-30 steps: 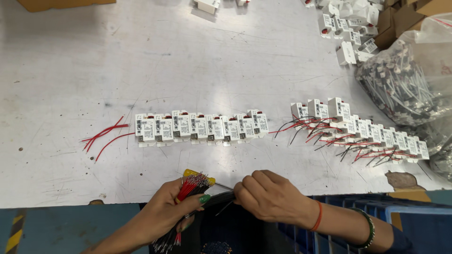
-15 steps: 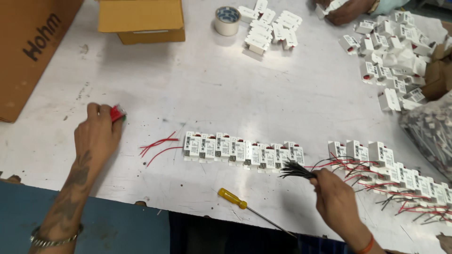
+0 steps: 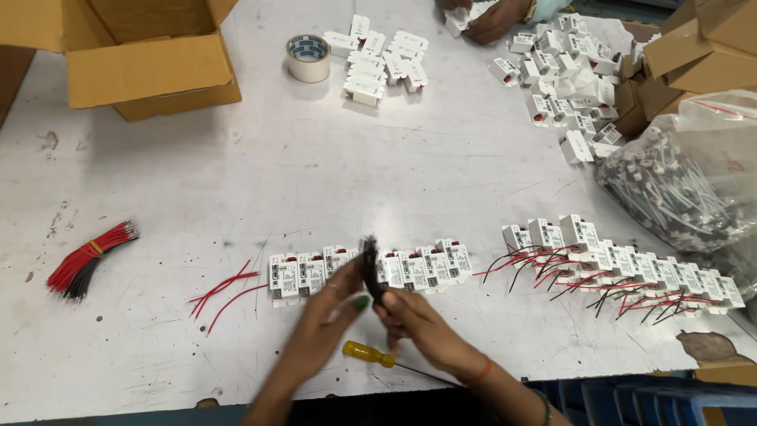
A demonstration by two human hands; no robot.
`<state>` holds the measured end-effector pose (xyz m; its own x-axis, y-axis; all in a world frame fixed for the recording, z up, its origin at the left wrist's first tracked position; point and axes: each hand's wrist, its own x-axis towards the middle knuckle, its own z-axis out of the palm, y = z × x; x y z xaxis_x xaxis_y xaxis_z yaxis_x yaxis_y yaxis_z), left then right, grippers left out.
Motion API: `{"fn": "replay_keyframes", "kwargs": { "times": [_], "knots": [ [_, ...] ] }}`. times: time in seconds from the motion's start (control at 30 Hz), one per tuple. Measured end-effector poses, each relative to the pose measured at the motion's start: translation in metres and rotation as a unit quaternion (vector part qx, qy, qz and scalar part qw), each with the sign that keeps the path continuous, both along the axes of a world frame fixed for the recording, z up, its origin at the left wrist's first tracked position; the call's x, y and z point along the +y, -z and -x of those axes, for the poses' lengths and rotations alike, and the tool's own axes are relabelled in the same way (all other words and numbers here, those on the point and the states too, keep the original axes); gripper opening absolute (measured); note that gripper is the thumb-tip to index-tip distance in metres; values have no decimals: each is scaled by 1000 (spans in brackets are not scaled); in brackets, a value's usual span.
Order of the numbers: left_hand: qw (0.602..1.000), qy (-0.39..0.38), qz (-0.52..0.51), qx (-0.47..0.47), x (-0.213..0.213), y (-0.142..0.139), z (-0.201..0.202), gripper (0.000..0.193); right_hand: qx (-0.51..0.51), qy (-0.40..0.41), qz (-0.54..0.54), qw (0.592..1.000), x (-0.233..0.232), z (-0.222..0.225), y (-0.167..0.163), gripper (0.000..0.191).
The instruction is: The person uses a screwdriver to attach red and black wires to a row of white electronic modules on a workbench. They repeatedly insert wire ends into terminal slots and tighten screws to secure them, working across multiple units in sequence.
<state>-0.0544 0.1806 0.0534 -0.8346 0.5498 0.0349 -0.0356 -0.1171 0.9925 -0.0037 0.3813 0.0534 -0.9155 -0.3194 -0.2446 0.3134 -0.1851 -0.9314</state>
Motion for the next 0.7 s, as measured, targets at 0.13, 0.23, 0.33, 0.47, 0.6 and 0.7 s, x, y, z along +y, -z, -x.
{"fn": "replay_keyframes", "kwargs": {
  "times": [0.13,0.23,0.33,0.47,0.6,0.7],
  "knots": [
    [971,-74,-127,-187,24,14,-9,38,-82,-1,50,995,-22,2,3,40],
    [936,-156,-162,-272,21,20,-10,34,-94,-18,20,995,-31,3,-2,39],
    [886,-223,-222,-339,8,23,-8,28,-67,-49,-49,995,-38,4,-9,44],
    [882,-240,-308,-263,-9,23,-4,21,21,-14,-157,987,-45,4,-14,43],
    [887,-235,-319,-239,-9,12,-7,18,87,63,-165,980,-45,1,-18,28],
    [882,-243,-313,-254,-4,6,-9,17,111,108,-152,976,-44,3,-22,23]
  ]
}}
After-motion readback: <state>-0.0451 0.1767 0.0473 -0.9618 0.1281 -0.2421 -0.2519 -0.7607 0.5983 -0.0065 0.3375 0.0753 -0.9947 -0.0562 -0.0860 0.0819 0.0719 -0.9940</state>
